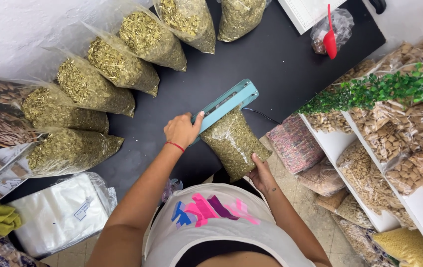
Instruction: Sealing plastic bags filled with dried herbs using a manual heat sealer.
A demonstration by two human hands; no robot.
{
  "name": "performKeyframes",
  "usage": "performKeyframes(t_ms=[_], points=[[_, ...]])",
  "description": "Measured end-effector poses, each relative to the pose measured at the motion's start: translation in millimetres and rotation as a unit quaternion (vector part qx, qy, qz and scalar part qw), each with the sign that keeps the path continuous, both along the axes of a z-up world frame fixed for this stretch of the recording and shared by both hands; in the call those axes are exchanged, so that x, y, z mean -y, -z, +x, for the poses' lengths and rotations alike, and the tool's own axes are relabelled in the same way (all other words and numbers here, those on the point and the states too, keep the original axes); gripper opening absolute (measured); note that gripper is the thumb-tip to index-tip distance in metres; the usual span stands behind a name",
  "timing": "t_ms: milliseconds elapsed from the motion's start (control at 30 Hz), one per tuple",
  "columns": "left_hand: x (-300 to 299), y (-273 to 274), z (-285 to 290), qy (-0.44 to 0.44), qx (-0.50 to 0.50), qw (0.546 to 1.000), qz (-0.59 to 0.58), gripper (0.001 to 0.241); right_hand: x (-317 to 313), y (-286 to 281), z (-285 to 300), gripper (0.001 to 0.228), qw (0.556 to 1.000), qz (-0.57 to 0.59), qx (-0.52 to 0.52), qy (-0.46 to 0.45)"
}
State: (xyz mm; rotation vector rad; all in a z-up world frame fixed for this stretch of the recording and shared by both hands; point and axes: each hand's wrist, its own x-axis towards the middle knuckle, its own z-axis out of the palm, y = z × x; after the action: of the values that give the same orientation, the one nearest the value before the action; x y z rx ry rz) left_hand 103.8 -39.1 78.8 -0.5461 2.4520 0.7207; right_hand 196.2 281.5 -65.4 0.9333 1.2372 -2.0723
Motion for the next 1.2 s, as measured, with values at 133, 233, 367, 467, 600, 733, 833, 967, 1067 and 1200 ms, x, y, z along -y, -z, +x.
performKeyframes(t_ms=[133, 233, 367, 467, 600, 733, 833, 967, 1067, 1200], points=[[-1, 9, 2, -0.008, -0.011, 1.000, 0.002, 0.064, -2, 0, 0, 0.044, 1.000, 0.016, 0.005, -0.008], [-2, 22, 2, -0.023, -0.035, 0.999, -0.005, 0.060, -3, 2, 0, 0.046, 1.000, 0.013, 0.010, -0.006], [0, 24, 2, -0.024, -0.055, 0.998, 0.005, 0.053, 0, -1, -3, 0.044, 1.000, 0.018, 0.018, 0.005], [0, 26, 3, -0.026, -0.066, 0.997, 0.009, 0.050, 2, -3, -4, 0.043, 1.000, 0.019, 0.022, 0.007], [0, 28, 5, -0.031, -0.079, 0.996, 0.012, 0.046, -9, 22, 1, 0.042, 1.000, 0.021, 0.021, 0.009], [-1, 23, 4, -0.037, -0.079, 0.996, 0.019, 0.046, 3, -7, -5, 0.042, 0.999, 0.024, 0.022, 0.010], [0, 26, 6, -0.037, -0.083, 0.996, 0.019, 0.047, 3, -7, -5, 0.043, 1.000, 0.021, 0.021, 0.008], [0, 29, 7, -0.035, -0.086, 0.996, 0.014, 0.048, 5, -9, -7, 0.044, 1.000, 0.020, 0.017, 0.009], [1, 33, 8, -0.034, -0.084, 0.996, 0.014, 0.050, 6, -9, -7, 0.044, 1.000, 0.017, 0.013, 0.010], [3, 20, 7, -0.040, -0.088, 0.995, 0.035, 0.058, 6, -11, -7, 0.042, 1.000, 0.017, 0.013, 0.010]])
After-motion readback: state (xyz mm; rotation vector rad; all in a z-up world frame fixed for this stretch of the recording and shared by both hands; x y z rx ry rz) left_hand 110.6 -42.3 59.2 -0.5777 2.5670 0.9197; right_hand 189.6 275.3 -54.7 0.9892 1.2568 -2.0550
